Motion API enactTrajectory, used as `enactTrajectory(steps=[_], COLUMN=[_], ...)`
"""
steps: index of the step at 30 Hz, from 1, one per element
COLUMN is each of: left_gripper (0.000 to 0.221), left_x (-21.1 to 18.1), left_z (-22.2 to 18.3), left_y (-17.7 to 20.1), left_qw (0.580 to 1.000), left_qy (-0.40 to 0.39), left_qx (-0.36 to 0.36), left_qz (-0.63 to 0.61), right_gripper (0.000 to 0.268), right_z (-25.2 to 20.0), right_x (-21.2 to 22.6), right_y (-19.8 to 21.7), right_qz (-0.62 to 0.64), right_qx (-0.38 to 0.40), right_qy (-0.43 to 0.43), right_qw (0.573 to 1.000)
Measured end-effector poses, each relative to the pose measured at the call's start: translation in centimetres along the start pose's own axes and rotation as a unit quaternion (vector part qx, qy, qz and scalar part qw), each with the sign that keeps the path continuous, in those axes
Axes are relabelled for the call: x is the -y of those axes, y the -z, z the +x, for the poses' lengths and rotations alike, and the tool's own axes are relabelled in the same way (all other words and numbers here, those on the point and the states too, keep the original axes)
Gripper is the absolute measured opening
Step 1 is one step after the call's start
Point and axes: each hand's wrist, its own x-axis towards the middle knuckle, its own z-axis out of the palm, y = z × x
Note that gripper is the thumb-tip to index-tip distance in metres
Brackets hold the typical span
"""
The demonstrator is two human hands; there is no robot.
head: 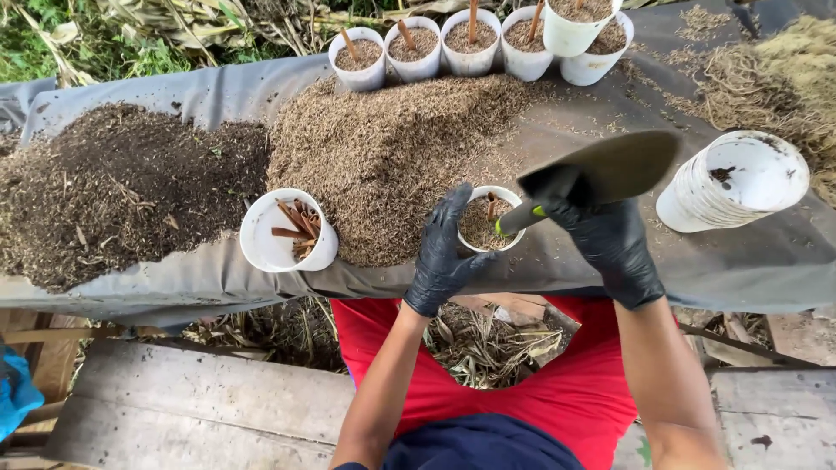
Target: Filling plastic cups with soil using a hand trowel and planting plant cuttings into the cups.
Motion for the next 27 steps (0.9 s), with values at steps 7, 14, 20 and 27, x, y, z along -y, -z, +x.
enactTrajectory(steps=[7, 14, 20, 27], left_gripper=[0.061, 0.059, 0.056, 0.055], left_x=[-1.4, 0.1, -0.6, 0.0], left_z=[-0.9, -1.1, -1.6, -1.2], left_y=[1.8, 1.9, 2.2, 2.4], left_qw=[0.966, 0.95, 0.954, 0.948], left_qy=[-0.106, -0.115, -0.132, -0.176], left_qx=[0.054, 0.055, 0.068, 0.084], left_qz=[0.229, 0.284, 0.261, 0.253], right_gripper=[0.04, 0.049, 0.049, 0.047], right_z=[-0.3, -0.8, 0.1, 1.8], right_x=[-4.1, -2.1, -4.0, -2.2], right_y=[1.6, -0.2, 1.8, -0.9], right_qz=[0.007, 0.02, 0.021, 0.014], right_qx=[-0.023, -0.019, -0.015, -0.004], right_qy=[0.029, 0.022, 0.039, 0.072], right_qw=[0.999, 0.999, 0.999, 0.997])
